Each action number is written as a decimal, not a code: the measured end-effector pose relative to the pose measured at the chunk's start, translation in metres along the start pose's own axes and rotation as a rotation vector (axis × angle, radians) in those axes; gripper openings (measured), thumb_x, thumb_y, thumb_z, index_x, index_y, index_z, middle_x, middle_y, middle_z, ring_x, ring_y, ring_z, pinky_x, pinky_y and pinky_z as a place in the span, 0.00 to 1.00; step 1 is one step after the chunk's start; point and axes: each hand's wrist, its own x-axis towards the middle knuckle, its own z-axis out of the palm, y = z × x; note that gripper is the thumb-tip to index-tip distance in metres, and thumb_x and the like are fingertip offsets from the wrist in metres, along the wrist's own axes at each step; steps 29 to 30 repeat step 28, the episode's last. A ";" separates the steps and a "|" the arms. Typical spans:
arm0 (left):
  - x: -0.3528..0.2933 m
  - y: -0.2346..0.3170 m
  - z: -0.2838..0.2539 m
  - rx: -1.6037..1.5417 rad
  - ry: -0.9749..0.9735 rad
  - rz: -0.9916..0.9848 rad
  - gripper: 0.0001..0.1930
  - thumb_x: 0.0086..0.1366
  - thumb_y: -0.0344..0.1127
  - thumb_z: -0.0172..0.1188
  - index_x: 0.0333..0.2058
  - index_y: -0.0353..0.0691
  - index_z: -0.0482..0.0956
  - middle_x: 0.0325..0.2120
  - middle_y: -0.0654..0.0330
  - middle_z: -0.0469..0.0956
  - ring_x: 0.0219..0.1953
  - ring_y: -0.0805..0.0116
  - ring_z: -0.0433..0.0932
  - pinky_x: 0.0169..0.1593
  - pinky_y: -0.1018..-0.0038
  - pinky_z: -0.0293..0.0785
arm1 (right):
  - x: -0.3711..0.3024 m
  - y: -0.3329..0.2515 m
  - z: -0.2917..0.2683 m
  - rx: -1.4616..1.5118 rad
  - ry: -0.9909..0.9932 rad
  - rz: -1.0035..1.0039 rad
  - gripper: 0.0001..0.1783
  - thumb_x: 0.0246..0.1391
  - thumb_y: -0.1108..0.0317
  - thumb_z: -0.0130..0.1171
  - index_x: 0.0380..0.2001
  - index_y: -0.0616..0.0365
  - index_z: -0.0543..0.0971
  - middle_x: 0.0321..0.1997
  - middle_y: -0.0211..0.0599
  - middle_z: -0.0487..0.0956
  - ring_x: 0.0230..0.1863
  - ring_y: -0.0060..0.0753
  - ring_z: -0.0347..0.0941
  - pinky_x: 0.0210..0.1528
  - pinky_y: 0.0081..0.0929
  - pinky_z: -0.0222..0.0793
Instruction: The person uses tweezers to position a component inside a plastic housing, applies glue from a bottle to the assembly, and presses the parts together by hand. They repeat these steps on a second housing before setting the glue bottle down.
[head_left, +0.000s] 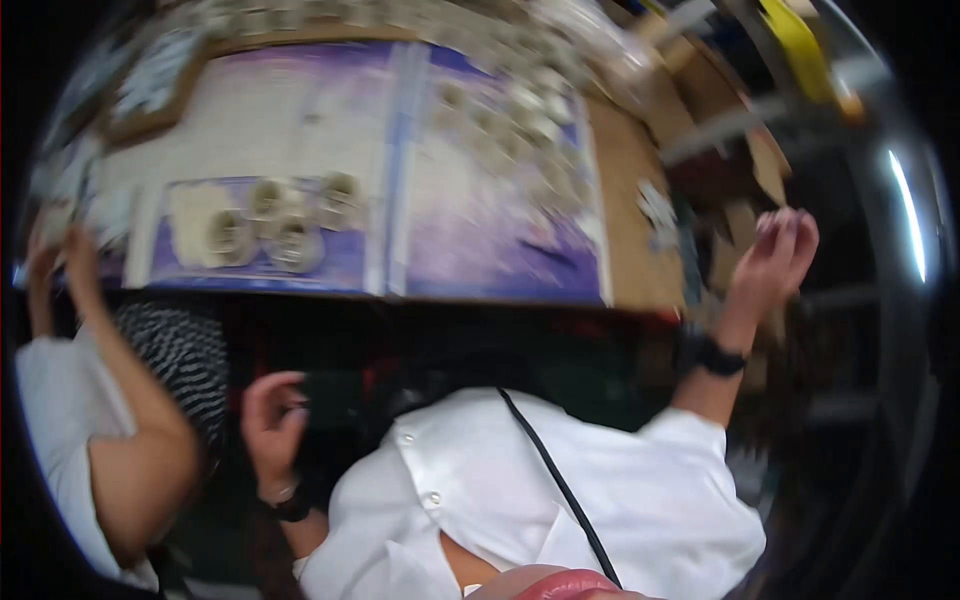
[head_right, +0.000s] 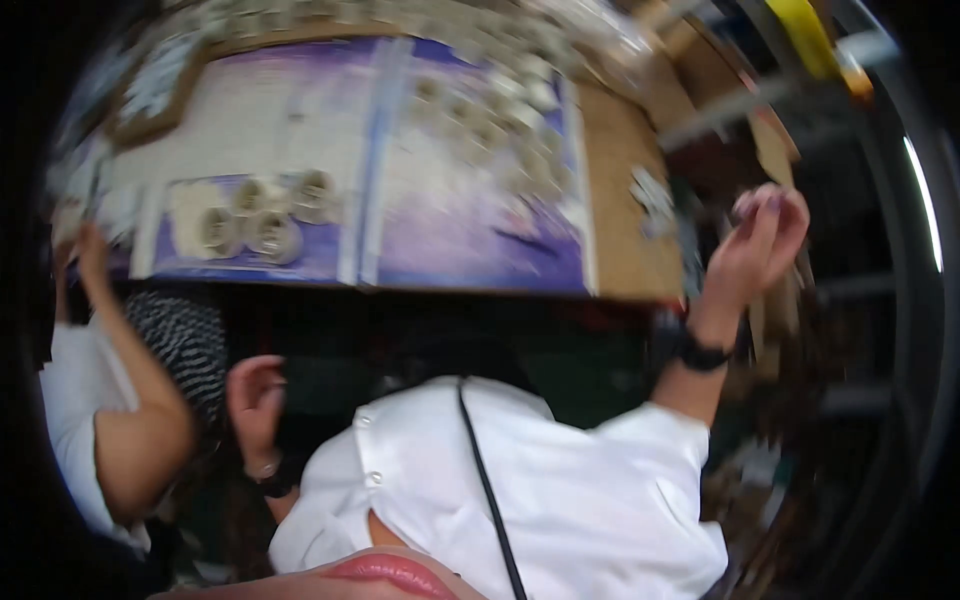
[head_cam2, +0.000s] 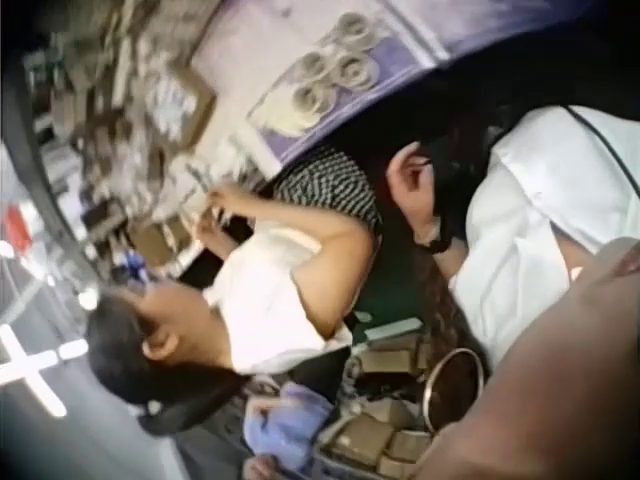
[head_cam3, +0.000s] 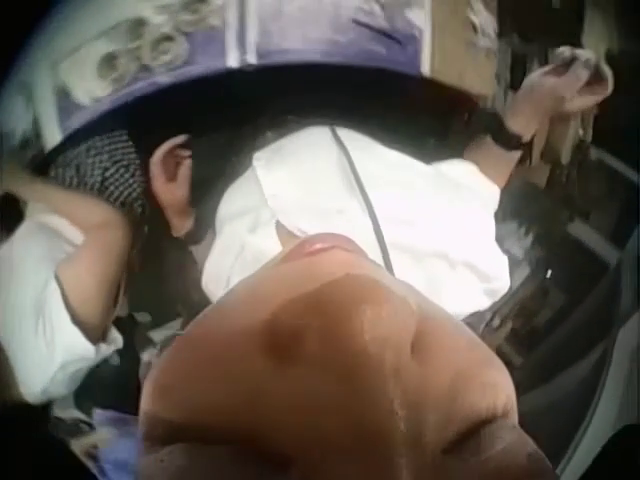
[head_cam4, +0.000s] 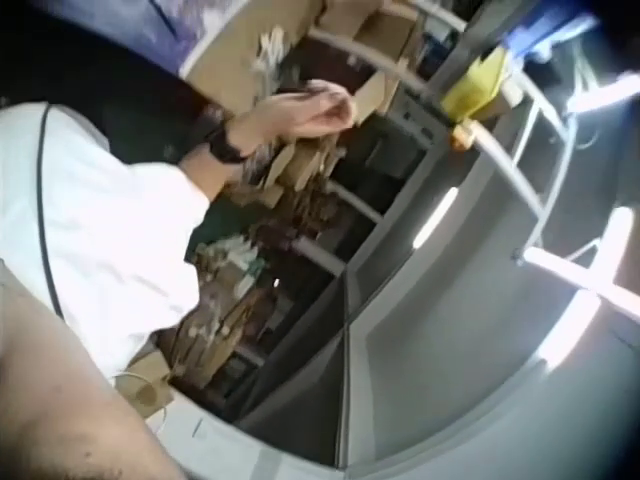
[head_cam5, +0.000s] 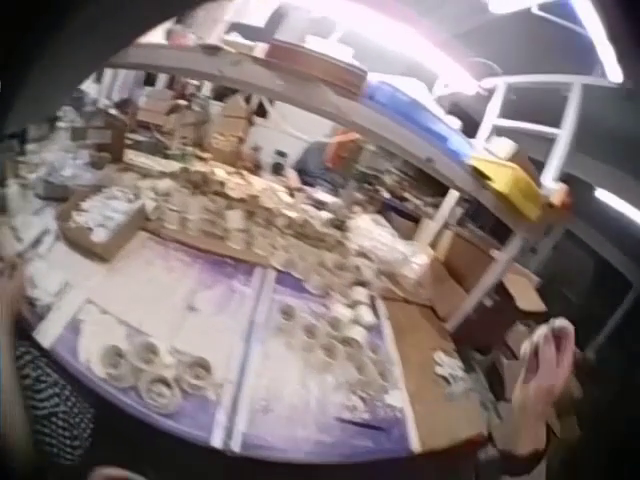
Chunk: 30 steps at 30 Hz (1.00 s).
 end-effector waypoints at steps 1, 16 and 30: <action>0.006 -0.001 0.000 0.005 -0.066 -0.123 0.23 0.57 0.23 0.56 0.53 0.39 0.71 0.47 0.58 0.75 0.39 0.73 0.73 0.47 0.77 0.70 | -0.005 0.002 0.036 0.080 -0.213 0.059 0.05 0.60 0.74 0.51 0.39 0.60 0.71 0.34 0.36 0.73 0.30 0.23 0.66 0.34 0.23 0.65; -0.080 0.104 -0.024 -0.106 -0.095 -0.553 0.28 0.60 0.40 0.64 0.58 0.41 0.69 0.56 0.51 0.69 0.59 0.59 0.68 0.59 0.68 0.65 | -0.002 -0.008 0.327 0.586 -1.508 0.899 0.12 0.59 0.70 0.57 0.45 0.61 0.77 0.39 0.32 0.80 0.42 0.25 0.76 0.46 0.23 0.70; -0.188 0.156 -0.110 0.242 -0.120 -0.414 0.33 0.57 0.50 0.65 0.59 0.43 0.68 0.65 0.49 0.58 0.66 0.50 0.57 0.67 0.64 0.54 | -0.062 -0.022 0.235 0.040 -1.262 1.071 0.14 0.62 0.62 0.53 0.44 0.62 0.76 0.32 0.35 0.78 0.33 0.26 0.73 0.38 0.21 0.68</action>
